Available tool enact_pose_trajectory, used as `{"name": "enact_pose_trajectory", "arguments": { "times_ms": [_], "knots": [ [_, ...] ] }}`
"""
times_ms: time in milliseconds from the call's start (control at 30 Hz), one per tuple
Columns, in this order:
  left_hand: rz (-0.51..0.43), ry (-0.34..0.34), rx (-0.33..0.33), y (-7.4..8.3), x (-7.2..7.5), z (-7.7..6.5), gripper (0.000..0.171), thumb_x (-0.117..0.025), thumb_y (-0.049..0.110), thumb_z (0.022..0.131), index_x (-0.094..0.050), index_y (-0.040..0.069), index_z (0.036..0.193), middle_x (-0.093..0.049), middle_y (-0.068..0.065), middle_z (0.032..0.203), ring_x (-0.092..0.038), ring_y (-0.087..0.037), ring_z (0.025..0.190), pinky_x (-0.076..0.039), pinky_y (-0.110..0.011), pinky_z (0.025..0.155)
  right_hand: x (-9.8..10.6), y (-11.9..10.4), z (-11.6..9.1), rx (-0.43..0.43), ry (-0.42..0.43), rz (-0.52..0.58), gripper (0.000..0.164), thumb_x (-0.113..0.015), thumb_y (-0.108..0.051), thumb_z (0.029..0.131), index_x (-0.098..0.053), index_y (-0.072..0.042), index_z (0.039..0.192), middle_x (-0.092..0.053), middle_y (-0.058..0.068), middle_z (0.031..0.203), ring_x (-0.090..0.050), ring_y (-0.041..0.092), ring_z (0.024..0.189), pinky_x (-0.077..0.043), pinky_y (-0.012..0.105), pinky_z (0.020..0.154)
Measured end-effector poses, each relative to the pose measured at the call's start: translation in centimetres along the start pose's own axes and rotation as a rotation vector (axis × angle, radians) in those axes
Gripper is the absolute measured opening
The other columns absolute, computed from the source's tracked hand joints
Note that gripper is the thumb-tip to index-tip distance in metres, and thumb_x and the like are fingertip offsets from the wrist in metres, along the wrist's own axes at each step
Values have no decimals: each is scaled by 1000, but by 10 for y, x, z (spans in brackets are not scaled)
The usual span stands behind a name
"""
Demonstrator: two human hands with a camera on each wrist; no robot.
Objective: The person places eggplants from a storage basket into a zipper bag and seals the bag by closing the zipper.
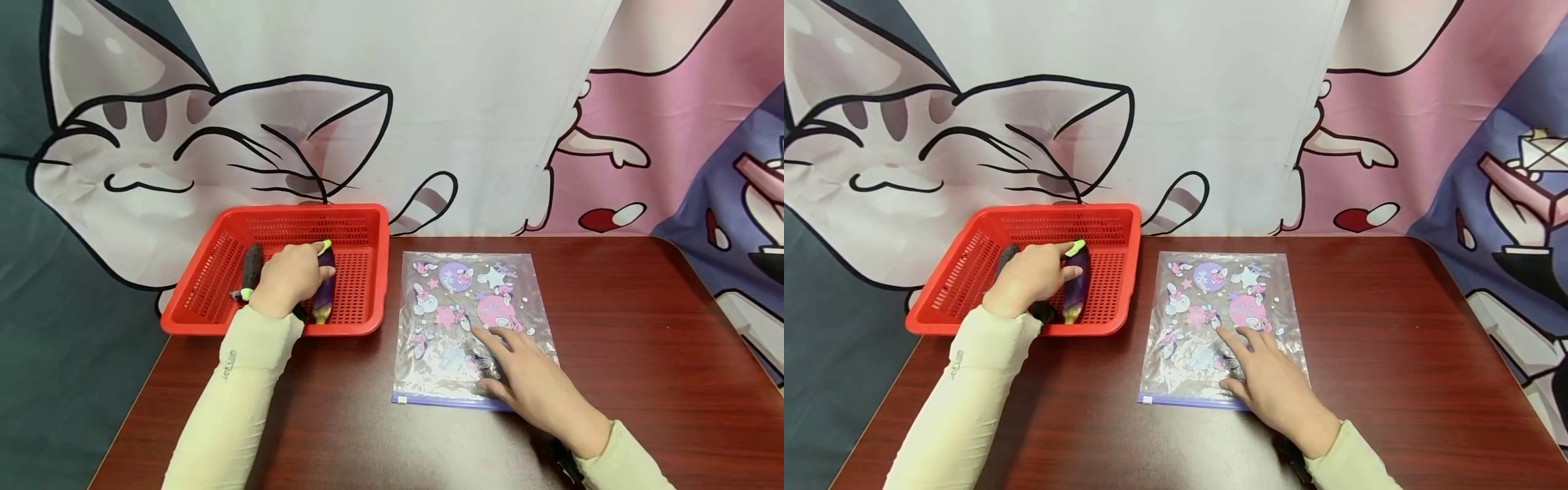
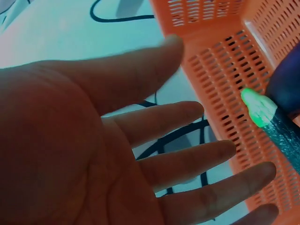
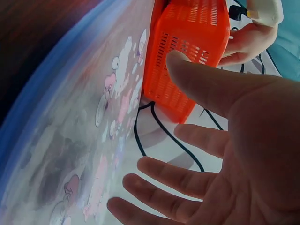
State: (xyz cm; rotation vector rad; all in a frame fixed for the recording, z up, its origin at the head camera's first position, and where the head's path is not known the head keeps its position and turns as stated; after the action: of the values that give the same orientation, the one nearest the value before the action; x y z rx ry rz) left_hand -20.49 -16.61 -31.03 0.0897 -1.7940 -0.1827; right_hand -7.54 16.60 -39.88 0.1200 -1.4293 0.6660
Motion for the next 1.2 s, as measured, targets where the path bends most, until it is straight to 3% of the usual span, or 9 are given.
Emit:
{"name": "enact_pose_trajectory", "arguments": {
  "times_ms": [167,367,567,767,967,1200],
  "knots": [
    [6,-30,8,-4,-2,9,54,-60,26,101,-47,8,150,-59,-30,130,-65,-39,91,-52,-47,70,-3,-3,-1,34,-4,-13,70,-84,-31,82,-55,-13,143,-59,13,124,-59,32,109,-53,50,85],
    [-2,-70,31,-6,-4,19,61,-68,27,96,-47,6,149,-55,-28,138,-63,-43,108,-52,-54,85,-6,-4,-2,97,-8,-13,64,-88,-26,77,-63,-13,134,-61,6,111,-60,23,98,-53,44,81],
    [4,-102,37,-9,-8,29,57,-71,26,94,-53,0,142,-60,-27,131,-63,-41,106,-52,-54,83,-10,-4,-3,118,-44,-6,59,-88,-22,75,-65,-13,129,-62,3,107,-61,24,99,-53,45,82],
    [3,-133,68,-14,-17,38,56,-74,28,91,-57,3,139,-62,-26,123,-62,-40,104,-53,-52,81,-12,-5,-4,144,-63,10,56,-90,-23,71,-68,-14,122,-60,-2,103,-59,21,95,-53,43,77],
    [9,-150,83,-16,-25,45,45,-77,29,88,-67,0,120,-66,-23,110,-63,-36,92,-53,-48,75,-17,-4,-4,158,-109,11,51,-90,-25,71,-70,-15,117,-61,-3,101,-59,19,91,-52,40,75],
    [17,-193,97,-17,-33,51,45,-79,31,86,-68,0,115,-63,-25,117,-60,-32,89,-51,-46,73,-18,-5,-4,168,-119,31,40,-90,-23,72,-72,-15,107,-64,-1,102,-61,20,92,-54,39,75]
  ]
}}
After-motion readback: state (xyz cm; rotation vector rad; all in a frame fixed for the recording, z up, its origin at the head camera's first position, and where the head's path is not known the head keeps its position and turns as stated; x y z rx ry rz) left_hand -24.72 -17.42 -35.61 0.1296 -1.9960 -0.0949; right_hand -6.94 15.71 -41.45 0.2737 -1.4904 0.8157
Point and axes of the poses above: each hand's wrist, its own z-axis towards the middle knuckle, its own x-axis out of the back of the hand, y = z × x, the point moved 4 cm from there along z, towards the middle knuckle
